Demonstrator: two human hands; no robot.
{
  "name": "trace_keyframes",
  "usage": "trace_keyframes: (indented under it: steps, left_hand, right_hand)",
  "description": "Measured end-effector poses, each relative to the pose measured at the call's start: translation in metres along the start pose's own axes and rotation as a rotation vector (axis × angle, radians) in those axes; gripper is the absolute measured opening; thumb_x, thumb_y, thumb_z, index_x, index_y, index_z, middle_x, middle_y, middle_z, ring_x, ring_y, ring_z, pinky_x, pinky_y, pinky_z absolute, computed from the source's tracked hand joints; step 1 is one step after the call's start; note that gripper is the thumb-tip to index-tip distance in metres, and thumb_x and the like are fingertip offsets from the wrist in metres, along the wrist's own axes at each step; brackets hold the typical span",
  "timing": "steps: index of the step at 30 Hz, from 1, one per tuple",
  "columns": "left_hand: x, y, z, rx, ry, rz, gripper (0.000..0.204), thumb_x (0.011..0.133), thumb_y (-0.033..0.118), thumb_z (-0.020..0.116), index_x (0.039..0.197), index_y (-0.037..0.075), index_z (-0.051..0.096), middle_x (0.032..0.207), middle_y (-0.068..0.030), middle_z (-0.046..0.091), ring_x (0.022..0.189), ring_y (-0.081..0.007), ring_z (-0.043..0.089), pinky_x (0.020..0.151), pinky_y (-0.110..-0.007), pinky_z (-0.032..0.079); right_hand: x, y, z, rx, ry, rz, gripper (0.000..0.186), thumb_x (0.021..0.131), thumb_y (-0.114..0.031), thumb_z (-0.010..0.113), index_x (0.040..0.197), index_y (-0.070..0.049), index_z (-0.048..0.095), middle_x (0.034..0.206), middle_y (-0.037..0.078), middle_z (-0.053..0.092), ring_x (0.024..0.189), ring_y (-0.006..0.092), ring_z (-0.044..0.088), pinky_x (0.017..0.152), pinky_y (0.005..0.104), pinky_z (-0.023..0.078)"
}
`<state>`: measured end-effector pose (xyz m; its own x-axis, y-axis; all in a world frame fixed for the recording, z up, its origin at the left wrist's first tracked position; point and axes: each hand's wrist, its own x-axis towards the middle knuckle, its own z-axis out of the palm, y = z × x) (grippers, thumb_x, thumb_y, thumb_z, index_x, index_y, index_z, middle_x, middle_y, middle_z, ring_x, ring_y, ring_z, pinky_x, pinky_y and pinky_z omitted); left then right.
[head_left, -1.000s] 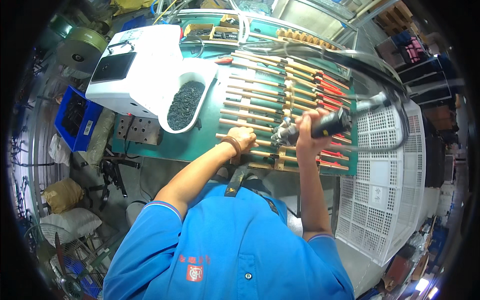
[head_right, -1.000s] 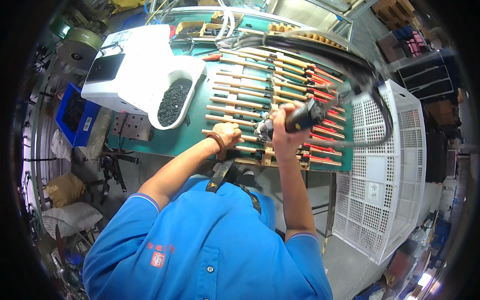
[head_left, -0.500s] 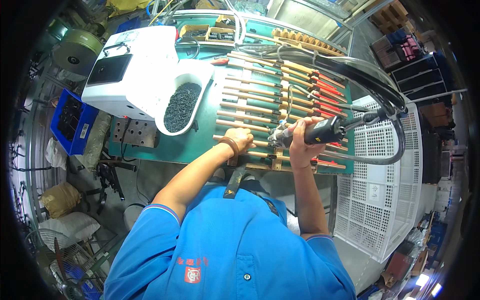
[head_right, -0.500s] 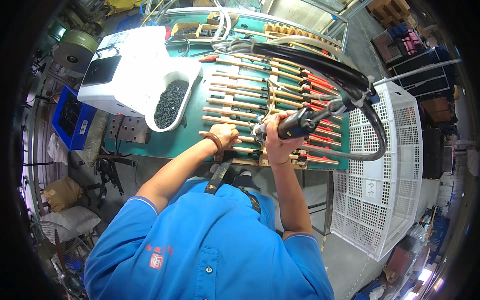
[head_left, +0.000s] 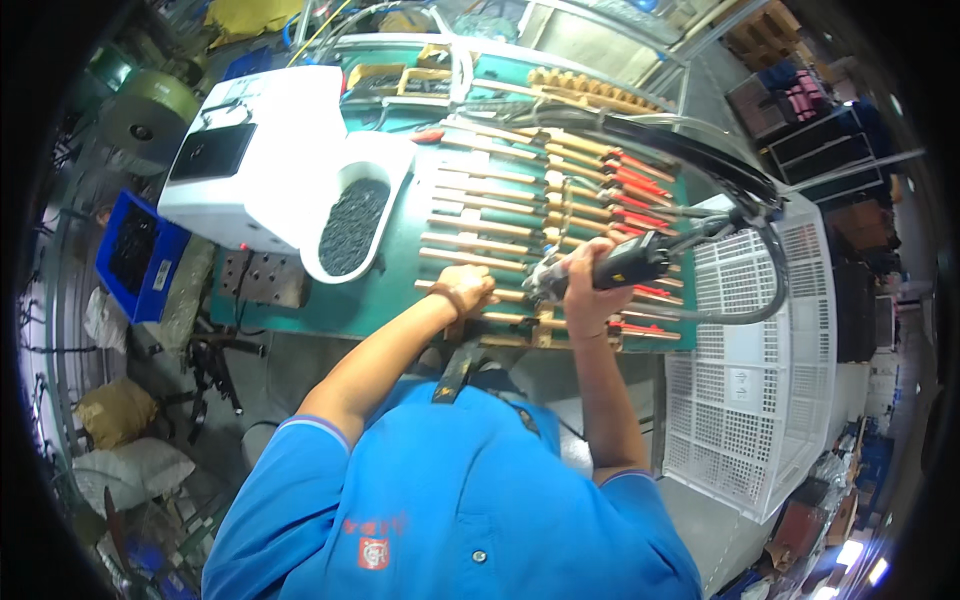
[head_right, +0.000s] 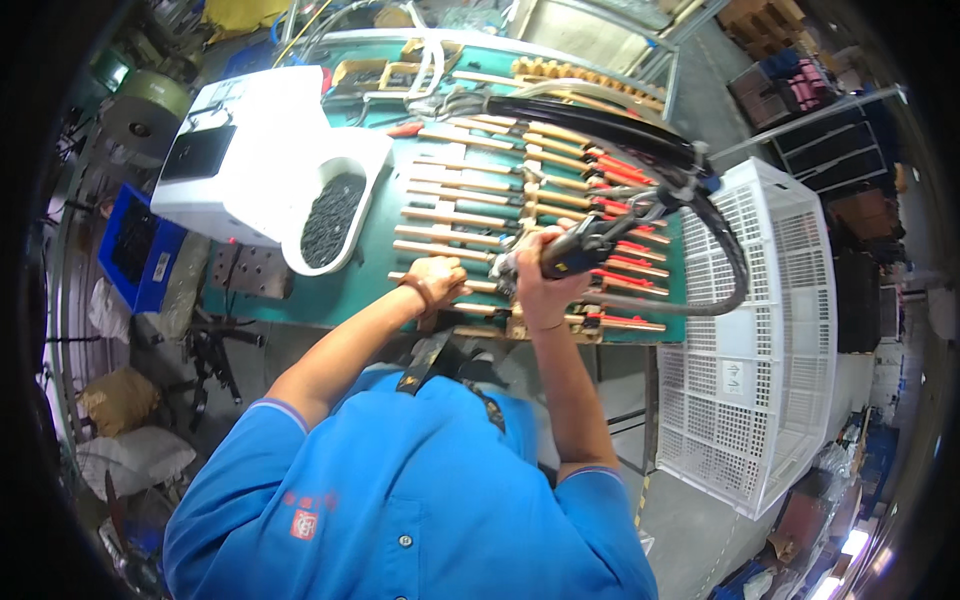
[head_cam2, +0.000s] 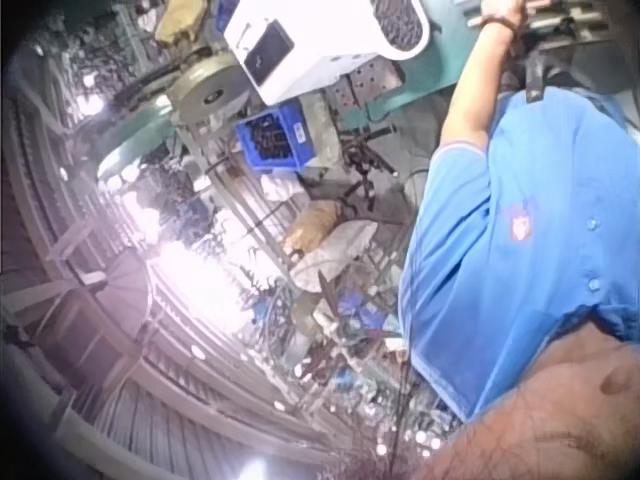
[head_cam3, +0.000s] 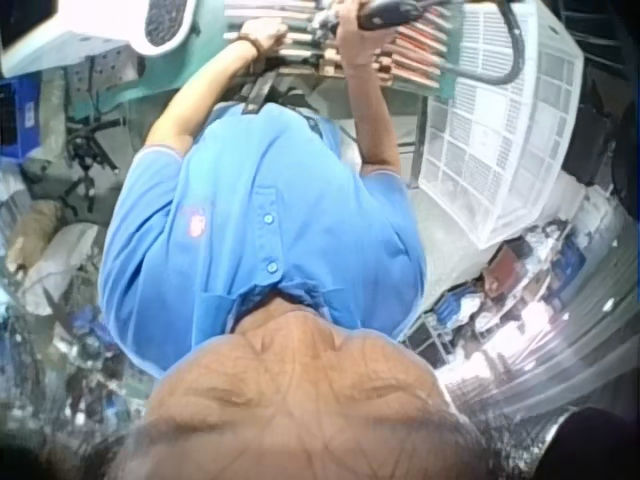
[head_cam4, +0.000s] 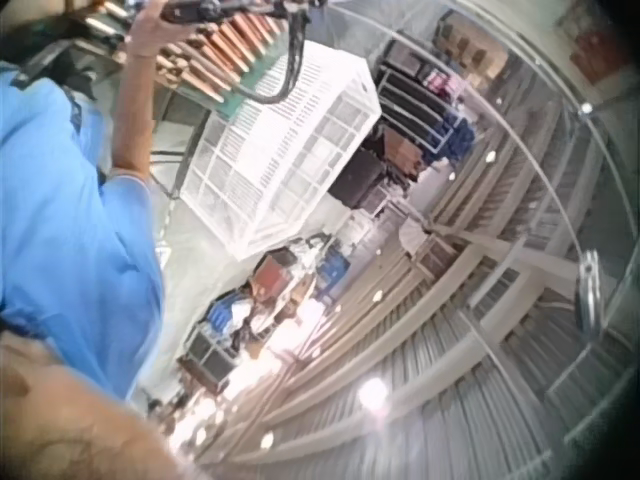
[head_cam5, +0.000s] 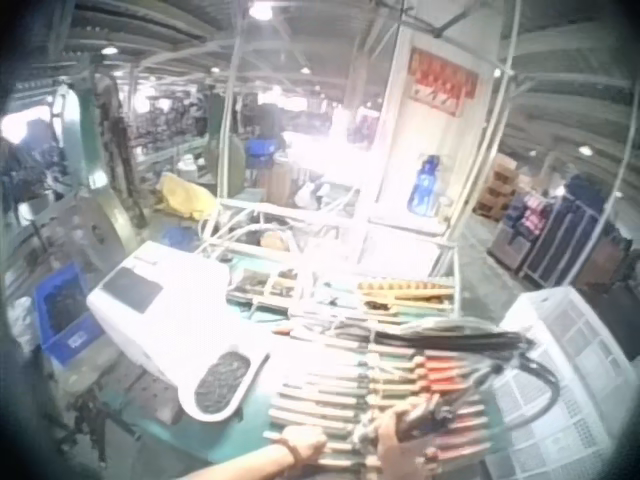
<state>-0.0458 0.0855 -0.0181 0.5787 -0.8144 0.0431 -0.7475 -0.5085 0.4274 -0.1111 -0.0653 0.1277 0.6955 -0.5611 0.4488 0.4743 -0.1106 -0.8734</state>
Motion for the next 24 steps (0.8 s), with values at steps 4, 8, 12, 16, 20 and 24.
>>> trace_keyframes:
  steps: [4,8,12,16,20,24]
  left_hand:
    - [0.0,0.0,0.003,-0.003,0.027,0.009,0.025,0.079,0.037,0.063,0.076,0.012,0.063,0.079,-0.0052,0.059,0.081,-0.0262,0.061,0.068,-0.039,0.05]
    - [0.0,0.001,0.001,-0.01,0.013,-0.002,0.025,0.079,0.037,0.064,0.077,0.012,0.065,0.081,-0.0056,0.06,0.083,-0.0261,0.061,0.069,-0.039,0.05]
    - [-0.003,0.002,0.0,0.001,-0.015,-0.024,0.025,0.079,0.037,0.064,0.079,0.013,0.066,0.082,-0.0057,0.06,0.085,-0.0263,0.06,0.071,-0.039,0.05]
    - [-0.003,0.0,0.003,0.005,-0.022,-0.028,0.024,0.079,0.037,0.064,0.079,0.013,0.065,0.083,-0.0054,0.059,0.084,-0.0259,0.061,0.071,-0.039,0.05]
    - [-0.003,-0.001,0.007,0.009,0.0,-0.024,0.023,0.078,0.036,0.065,0.078,0.013,0.065,0.081,-0.0052,0.06,0.082,-0.0257,0.061,0.069,-0.039,0.051]
    - [-0.002,-0.001,0.006,0.005,0.009,-0.028,0.023,0.077,0.036,0.066,0.077,0.013,0.065,0.081,-0.0053,0.06,0.082,-0.0257,0.062,0.069,-0.039,0.051]
  right_hand:
    - [0.005,-0.003,-0.005,0.012,-0.041,-0.021,0.042,0.084,-0.007,0.059,0.119,0.001,0.038,0.083,0.009,0.055,0.067,0.0124,0.055,0.061,0.0261,0.049]
    - [0.009,-0.005,-0.002,0.05,-0.134,-0.163,0.051,0.089,-0.037,0.051,0.12,0.001,0.035,0.078,0.012,0.054,0.062,0.0159,0.053,0.059,0.0285,0.048]
    - [0.007,-0.004,0.0,0.027,-0.058,-0.078,0.06,0.089,-0.051,0.041,0.116,0.002,0.037,0.072,0.014,0.053,0.06,0.0187,0.053,0.056,0.0276,0.046]
    - [0.01,-0.006,0.001,0.144,0.021,-0.004,0.058,0.081,-0.052,0.059,0.099,0.001,0.045,0.078,0.008,0.053,0.062,0.0149,0.055,0.057,0.0273,0.048]
    - [0.013,-0.008,0.001,0.109,0.022,-0.039,0.05,0.084,-0.046,0.057,0.098,0.001,0.045,0.076,0.009,0.054,0.06,0.0149,0.055,0.057,0.0276,0.048]
    - [0.013,-0.002,-0.007,0.148,-0.056,-0.074,0.047,0.084,-0.037,0.058,0.106,0.002,0.044,0.079,0.01,0.056,0.063,0.0151,0.056,0.059,0.0273,0.049]
